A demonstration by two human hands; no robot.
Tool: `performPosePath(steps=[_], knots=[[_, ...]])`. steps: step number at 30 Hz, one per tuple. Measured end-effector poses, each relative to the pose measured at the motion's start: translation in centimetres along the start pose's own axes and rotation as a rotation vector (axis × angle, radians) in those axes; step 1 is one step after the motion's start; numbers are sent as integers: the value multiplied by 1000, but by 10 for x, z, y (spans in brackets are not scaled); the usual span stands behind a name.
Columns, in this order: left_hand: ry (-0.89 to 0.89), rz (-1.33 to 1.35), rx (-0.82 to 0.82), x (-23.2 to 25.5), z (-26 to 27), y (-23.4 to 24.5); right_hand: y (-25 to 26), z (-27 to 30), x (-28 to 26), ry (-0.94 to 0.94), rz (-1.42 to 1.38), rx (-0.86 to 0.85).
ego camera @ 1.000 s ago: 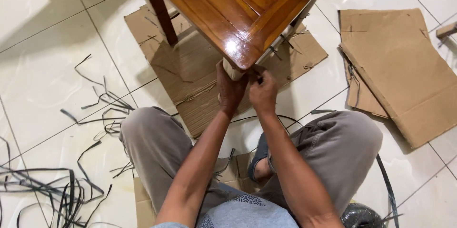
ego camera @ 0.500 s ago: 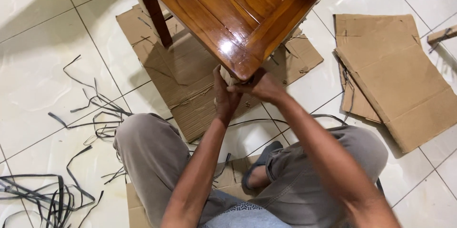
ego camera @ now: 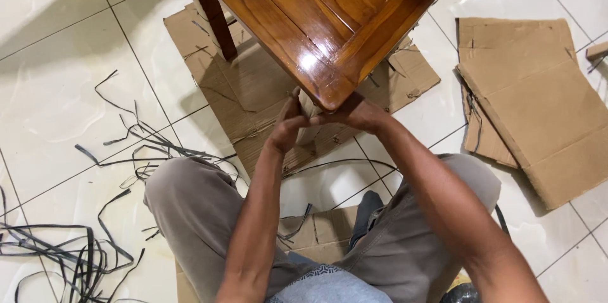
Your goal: Wrapping a wooden chair leg with cardboard and securing it with plastic ties
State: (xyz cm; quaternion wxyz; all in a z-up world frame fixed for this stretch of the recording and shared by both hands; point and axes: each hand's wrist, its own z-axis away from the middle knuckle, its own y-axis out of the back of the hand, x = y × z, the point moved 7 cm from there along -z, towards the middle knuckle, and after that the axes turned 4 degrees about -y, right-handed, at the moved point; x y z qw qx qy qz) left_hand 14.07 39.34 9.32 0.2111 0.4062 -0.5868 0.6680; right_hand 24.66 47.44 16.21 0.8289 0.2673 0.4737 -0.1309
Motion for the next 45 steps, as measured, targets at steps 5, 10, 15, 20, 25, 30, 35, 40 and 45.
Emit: performPosePath(steps=[5, 10, 15, 20, 25, 30, 35, 40, 45], knots=[[-155, 112, 115, -7, -5, 19, -6, 4, -7, -14, -97, -15], [-114, -282, 330, 4, -5, 30, -7, 12, -19, 10, -103, 28], [-496, -519, 408, 71, 4, -1, -7, 8, -7, 76, -58, 40], [-543, -735, 534, 60, 13, 5, -7, 12, -19, 129, 66, 67], [-516, -639, 771, 51, 44, -3, -5, 16, -22, 165, 119, 101], [-418, -437, 795, 29, 55, 0, -14, 22, -26, 205, 147, 118], [-367, -346, 747, 35, 54, -12, -5, 39, -30, 191, 110, 475], [-341, -315, 703, 30, 51, -12, -13, 40, 2, 121, 21, 600], [-313, -277, 686, 33, 53, -13, -24, 52, -6, 62, -73, 674]])
